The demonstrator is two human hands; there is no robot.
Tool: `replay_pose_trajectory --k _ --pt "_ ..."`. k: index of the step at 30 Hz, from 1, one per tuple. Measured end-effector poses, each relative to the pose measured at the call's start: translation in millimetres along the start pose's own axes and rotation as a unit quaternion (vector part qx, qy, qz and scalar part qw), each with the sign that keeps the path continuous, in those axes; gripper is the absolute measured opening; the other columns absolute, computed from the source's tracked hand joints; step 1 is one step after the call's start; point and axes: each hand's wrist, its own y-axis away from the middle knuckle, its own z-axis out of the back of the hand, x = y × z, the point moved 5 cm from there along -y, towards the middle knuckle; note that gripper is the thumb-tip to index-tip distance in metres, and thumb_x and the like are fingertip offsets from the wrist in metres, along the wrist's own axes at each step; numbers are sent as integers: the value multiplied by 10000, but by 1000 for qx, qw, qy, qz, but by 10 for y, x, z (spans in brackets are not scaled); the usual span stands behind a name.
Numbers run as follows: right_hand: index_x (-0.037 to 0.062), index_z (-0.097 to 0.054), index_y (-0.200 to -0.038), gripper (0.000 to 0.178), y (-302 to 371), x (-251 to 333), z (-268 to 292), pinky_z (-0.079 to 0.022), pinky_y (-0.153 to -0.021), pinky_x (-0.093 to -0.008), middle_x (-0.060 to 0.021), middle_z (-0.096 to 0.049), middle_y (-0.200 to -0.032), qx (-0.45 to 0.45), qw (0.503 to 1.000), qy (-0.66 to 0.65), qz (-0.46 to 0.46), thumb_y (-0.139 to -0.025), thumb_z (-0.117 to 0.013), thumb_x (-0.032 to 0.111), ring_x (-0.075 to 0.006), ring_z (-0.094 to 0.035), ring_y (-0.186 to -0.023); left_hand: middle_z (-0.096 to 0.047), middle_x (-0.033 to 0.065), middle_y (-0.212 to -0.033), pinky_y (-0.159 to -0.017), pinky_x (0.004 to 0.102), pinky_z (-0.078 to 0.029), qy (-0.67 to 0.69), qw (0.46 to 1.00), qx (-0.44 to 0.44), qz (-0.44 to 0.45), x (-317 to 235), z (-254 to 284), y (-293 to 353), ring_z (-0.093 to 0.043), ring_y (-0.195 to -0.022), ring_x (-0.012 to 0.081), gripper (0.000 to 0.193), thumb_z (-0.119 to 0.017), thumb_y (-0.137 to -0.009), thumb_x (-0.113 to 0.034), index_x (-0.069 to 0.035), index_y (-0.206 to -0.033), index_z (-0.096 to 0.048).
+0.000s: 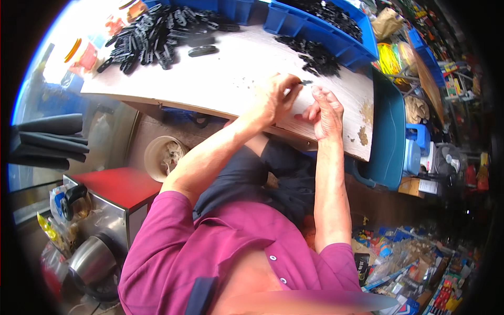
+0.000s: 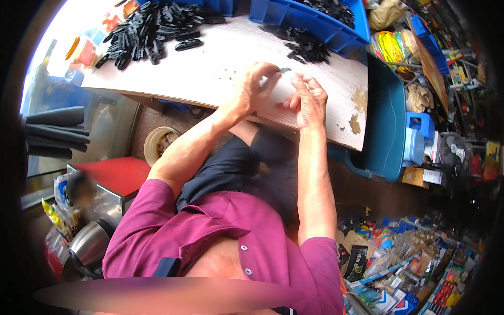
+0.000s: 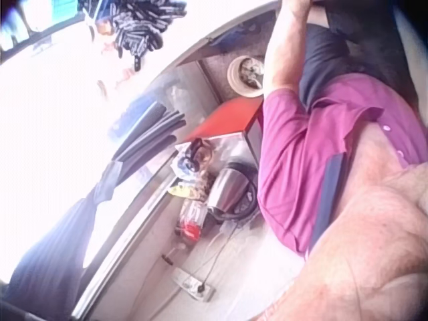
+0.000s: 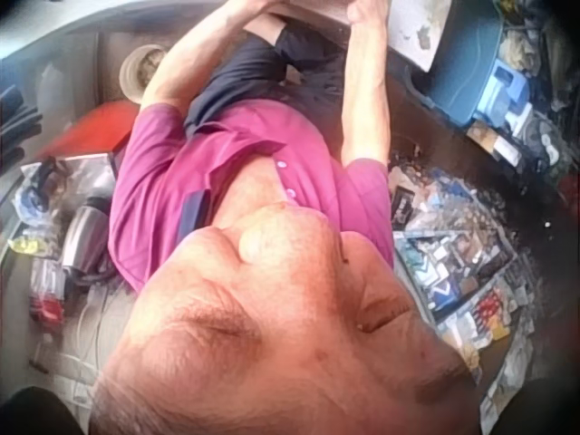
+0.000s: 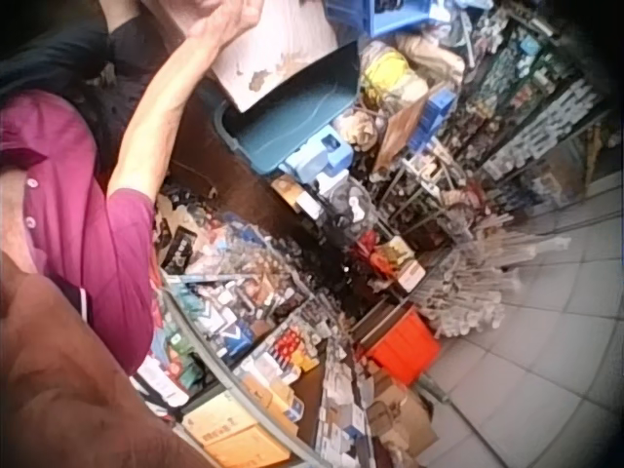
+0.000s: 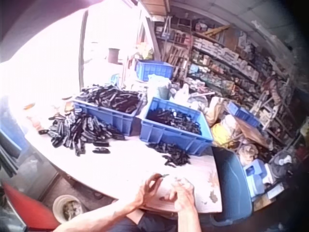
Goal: The person repeatedly picks up small black plastic parts and fits smaller clips onto them to assemble components by hand.
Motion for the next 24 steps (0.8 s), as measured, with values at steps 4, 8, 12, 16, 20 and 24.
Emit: replay_pose_trajectory --k 4,8,12,16,20,24 --pt "-22 -595 -1036 293 6 -25 -38 -475 -424 -306 -30 -499 -481 11 1000 29 3 -827 -719 141 -140 -479 -378 -659 121 -792 -676 366 -503 33 998 21 -40 -25 -47 16 -630 -744 269 98 -693 -806 -87 -28 -877 -661" --pt "-21 -586 -1058 294 97 -22 -136 -434 -431 -276 -22 -478 -476 17 999 20 23 -855 -696 160 -122 -442 -375 -648 111 -765 -678 374 -497 26 996 30 -75 -54 -9 46 -620 -737 276 93 -688 -805 -80 -42 -880 -646" --pt "5 -595 -1010 245 68 -11 -124 -501 -450 -320 -9 -472 -470 33 998 54 30 -857 -691 170 -127 -467 -387 -636 93 -762 -674 374 -486 22 992 34 -119 -51 -19 71 -607 -734 272 125 -681 -790 -50 -50 -898 -618" --pt "22 -600 -968 216 87 -30 -203 -510 -465 -320 -1 -461 -469 40 997 58 20 -843 -701 167 -118 -457 -385 -630 100 -769 -687 373 -483 37 992 50 -110 17 15 135 -606 -743 279 131 -670 -791 -35 -44 -906 -607" --pt "27 -596 -943 181 86 -77 -160 -522 -480 -320 2 -462 -473 58 996 64 20 -834 -700 129 -115 -460 -386 -634 116 -793 -704 378 -486 55 992 64 -89 8 98 196 -610 -754 293 129 -660 -812 -44 -36 -931 -612" --pt "33 -593 -923 144 119 -141 -227 -532 -497 -321 1 -463 -471 81 995 62 11 -839 -688 102 -116 -485 -397 -637 136 -914 -801 397 -482 -34 998 22 -48 29 516 210 -612 -886 308 280 -715 -799 -106 -37 -1048 -607"
